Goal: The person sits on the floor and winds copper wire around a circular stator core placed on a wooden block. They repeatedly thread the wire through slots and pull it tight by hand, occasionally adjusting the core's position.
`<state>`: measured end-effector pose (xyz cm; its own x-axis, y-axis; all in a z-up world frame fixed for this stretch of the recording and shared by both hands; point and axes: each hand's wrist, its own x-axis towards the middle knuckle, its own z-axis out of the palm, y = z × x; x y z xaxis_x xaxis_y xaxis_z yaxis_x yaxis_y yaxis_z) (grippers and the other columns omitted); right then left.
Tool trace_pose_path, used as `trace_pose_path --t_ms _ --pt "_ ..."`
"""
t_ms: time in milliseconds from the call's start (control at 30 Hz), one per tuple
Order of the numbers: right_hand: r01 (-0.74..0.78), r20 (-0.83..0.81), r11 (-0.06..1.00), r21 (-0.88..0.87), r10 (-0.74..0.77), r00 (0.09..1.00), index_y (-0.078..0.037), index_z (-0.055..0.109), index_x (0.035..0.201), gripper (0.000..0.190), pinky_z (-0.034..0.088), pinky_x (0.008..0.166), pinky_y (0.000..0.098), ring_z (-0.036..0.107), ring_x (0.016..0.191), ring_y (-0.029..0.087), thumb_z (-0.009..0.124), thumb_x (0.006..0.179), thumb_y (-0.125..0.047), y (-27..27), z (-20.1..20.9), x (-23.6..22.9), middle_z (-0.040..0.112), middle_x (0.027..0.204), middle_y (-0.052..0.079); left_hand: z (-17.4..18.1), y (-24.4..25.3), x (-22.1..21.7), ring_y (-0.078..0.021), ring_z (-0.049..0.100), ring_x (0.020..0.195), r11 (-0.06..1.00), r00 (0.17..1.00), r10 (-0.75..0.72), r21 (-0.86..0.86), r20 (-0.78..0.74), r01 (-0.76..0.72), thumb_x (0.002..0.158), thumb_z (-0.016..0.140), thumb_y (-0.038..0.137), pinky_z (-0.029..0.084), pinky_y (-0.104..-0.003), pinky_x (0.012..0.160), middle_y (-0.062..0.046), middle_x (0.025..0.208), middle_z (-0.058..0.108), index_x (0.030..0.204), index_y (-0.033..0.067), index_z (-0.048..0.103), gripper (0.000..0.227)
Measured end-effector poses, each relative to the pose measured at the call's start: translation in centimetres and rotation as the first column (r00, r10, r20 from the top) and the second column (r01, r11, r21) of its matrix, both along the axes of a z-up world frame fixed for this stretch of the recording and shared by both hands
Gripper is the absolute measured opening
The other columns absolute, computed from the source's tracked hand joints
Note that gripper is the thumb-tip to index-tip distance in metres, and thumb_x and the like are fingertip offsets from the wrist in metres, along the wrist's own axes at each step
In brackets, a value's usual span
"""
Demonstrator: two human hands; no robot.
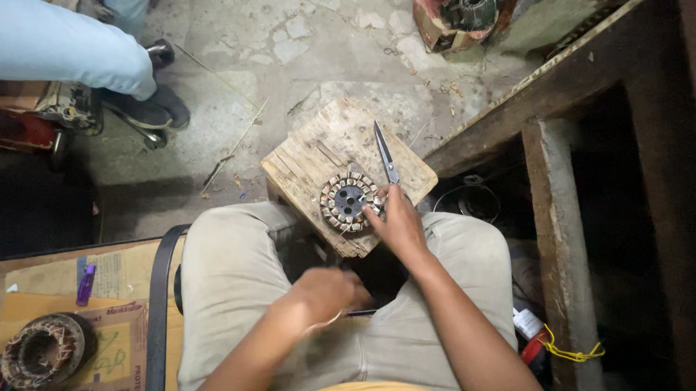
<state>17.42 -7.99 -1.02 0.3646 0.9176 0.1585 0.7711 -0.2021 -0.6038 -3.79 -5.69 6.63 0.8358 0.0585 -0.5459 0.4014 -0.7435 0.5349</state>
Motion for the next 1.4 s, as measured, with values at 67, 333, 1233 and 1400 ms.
trace_pose_path --t_ms 67,333,1233,1400 --pt "0.032 -0.061 0.992 -0.119 -0.04 0.997 -0.006 0.057 0.114 0.04 0.05 0.073 0.0455 0.063 0.08 0.033 0.079 0.085 -0.024 0.1 1.1 -0.3 0.062 0.086 0.013 -6.5 -1.2 1.8 -0.0274 0.069 0.106 0.95 0.995 0.07 0.31 -0.069 -0.046 0.097 0.056 0.025 0.057 -0.043 0.08 -0.005 0.116 0.071 0.113 0.0232 0.076 0.026" --pt "-0.219 -0.007 0.976 0.0 0.219 0.976 -0.016 0.077 0.096 0.012 0.051 0.077 0.0417 0.065 0.09 0.031 0.078 0.084 -0.019 0.2 2.7 -0.9 0.066 0.089 0.008 -13.0 2.7 1.5 -0.0242 0.073 0.101 0.951 0.993 0.111 0.296 -0.046 -0.093 0.095 0.058 0.02 0.058 -0.041 0.081 -0.004 0.107 0.077 0.1 0.0259 0.082 0.024" --pt "-0.13 -0.207 0.982 0.135 0.156 0.966 -0.005 0.07 0.102 0.01 0.051 0.084 0.0368 0.066 0.095 0.028 0.071 0.093 -0.01 1.1 1.0 0.2 0.066 0.1 0.01 -8.1 5.9 3.8 -0.0326 0.068 0.089 0.697 0.53 0.636 -0.121 0.561 -0.707 0.083 0.076 0.023 0.053 -0.043 0.076 -0.011 0.092 0.067 0.086 0.0079 0.074 0.015" --pt "-0.195 -0.25 0.978 -0.07 0.172 0.953 -0.011 0.073 0.106 0.02 0.051 0.086 0.0369 0.065 0.096 0.027 0.075 0.086 -0.012 0.7 1.6 0.5 0.066 0.099 0.008 -11.3 6.2 3.9 -0.0218 0.065 0.081 0.485 0.497 0.858 -0.521 0.129 -0.702 0.095 0.068 0.025 0.053 -0.034 0.072 -0.008 0.086 0.07 0.097 0.0059 0.071 0.02"
